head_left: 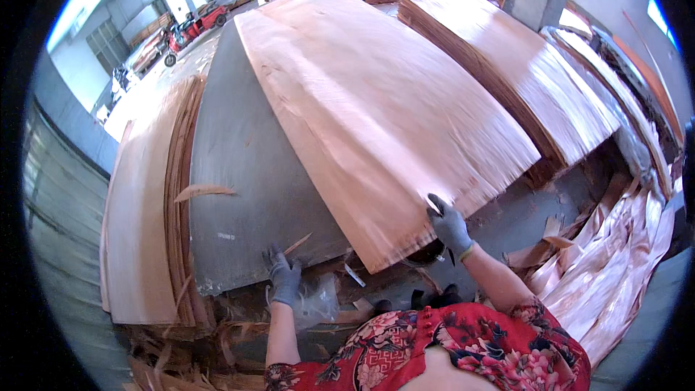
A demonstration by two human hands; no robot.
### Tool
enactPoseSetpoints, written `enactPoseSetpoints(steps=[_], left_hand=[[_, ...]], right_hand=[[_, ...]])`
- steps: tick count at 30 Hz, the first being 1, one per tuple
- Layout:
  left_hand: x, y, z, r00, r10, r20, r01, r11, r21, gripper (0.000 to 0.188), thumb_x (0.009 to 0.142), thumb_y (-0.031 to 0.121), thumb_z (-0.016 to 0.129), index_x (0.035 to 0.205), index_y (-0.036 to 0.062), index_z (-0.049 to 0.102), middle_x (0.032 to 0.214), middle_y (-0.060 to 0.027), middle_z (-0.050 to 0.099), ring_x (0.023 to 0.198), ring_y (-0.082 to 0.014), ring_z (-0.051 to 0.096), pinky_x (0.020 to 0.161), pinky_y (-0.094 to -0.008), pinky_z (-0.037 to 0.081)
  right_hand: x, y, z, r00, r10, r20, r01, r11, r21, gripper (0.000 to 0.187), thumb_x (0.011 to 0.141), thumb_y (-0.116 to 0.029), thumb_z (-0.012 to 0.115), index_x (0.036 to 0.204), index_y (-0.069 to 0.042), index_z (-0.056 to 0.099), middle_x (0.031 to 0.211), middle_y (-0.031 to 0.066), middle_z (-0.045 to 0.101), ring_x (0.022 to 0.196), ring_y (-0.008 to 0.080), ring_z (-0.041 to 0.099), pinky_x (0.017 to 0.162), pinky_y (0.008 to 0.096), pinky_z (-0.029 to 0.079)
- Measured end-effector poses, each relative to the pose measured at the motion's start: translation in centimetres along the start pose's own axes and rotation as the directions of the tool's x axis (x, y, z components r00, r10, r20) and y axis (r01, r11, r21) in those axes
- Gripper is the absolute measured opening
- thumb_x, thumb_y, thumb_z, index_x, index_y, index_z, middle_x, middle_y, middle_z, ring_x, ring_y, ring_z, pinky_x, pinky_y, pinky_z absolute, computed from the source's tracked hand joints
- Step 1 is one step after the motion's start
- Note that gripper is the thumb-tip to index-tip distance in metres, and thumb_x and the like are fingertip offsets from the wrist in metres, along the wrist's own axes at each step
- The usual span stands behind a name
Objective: The person applies thin wood veneer sheets to a large curved surface in a workshop. They smooth the veneer, trim excess edges with a utility knife, and use white tape to secure the sheets. The person repeatedly handles veneer sheets, a knife, and tape while working on the curved object.
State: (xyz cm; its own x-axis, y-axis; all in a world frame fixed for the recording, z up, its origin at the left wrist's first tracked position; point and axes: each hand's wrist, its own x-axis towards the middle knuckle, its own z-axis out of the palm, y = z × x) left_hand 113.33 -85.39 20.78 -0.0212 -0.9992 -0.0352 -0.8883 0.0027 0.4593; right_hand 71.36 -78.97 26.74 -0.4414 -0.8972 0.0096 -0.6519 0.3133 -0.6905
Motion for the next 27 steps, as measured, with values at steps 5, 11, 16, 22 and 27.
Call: enactPoseSetpoints(steps=[5,11,16,22,27], left_hand=[[-3.5,4.4,0.2,0.945,-0.266,-0.192,0.227,0.953,-0.202,0.065,0.081,0.024,0.054,0.135,0.0003,0.027,0.143,-0.0233,0.017,0.134,-0.032,0.015,0.104,-0.0354,0.023],[-7.1,3.9,7.8,0.678,-0.07,-0.731,0.297,0.937,0.185,0.054,0.085,0.023,0.048,0.133,0.0042,0.031,0.133,-0.0226,0.037,0.113,-0.0324,0.048,0.09,-0.038,0.039],[-14.5,6.8,13.2,0.637,-0.679,-0.365,0.618,0.733,-0.284,0.055,0.085,0.027,0.046,0.133,0.0045,0.031,0.134,-0.0215,0.037,0.115,-0.0325,0.045,0.091,-0.0392,0.037],[-17.6,17.1,21.0,0.678,-0.728,0.103,0.715,0.619,-0.325,0.057,0.085,0.032,0.044,0.133,0.0049,0.032,0.135,-0.0202,0.036,0.117,-0.0325,0.043,0.093,-0.0407,0.035],[-14.3,27.0,30.0,0.66,-0.478,0.58,0.702,0.667,-0.25,0.058,0.085,0.037,0.042,0.133,0.0053,0.033,0.135,-0.0191,0.036,0.118,-0.0325,0.041,0.095,-0.042,0.034]], right_hand=[[3.1,3.5,-2.9,0.993,0.052,0.107,-0.085,0.939,0.333,0.028,0.083,-0.027,0.053,0.102,-0.009,0.064,0.086,0.0168,0.064,0.081,0.0258,0.063,0.07,0.0349,0.047],[3.2,11.9,-10.6,0.955,0.147,0.258,-0.287,0.675,0.68,0.017,0.081,-0.018,0.059,0.087,-0.003,0.066,0.066,-0.0002,0.059,0.06,0.0079,0.05,0.055,0.0239,0.041],[5.1,17.5,-19.5,0.858,0.194,0.476,-0.503,0.507,0.7,0.021,0.081,-0.03,0.062,0.083,-0.009,0.062,0.061,-0.0011,0.053,0.044,0.0068,0.041,0.04,0.0232,0.031],[10.4,21.3,-27.3,0.749,0.219,0.625,-0.662,0.202,0.722,0.022,0.086,-0.028,0.056,0.095,-0.008,0.06,0.058,0.0004,0.051,0.041,0.0076,0.038,0.038,0.0229,0.028],[15.6,25.4,-34.5,0.806,0.238,0.543,-0.577,0.11,0.809,0.017,0.086,-0.018,0.047,0.09,-0.007,0.059,0.058,-0.0027,0.048,0.039,0.0063,0.037,0.036,0.022,0.026]])
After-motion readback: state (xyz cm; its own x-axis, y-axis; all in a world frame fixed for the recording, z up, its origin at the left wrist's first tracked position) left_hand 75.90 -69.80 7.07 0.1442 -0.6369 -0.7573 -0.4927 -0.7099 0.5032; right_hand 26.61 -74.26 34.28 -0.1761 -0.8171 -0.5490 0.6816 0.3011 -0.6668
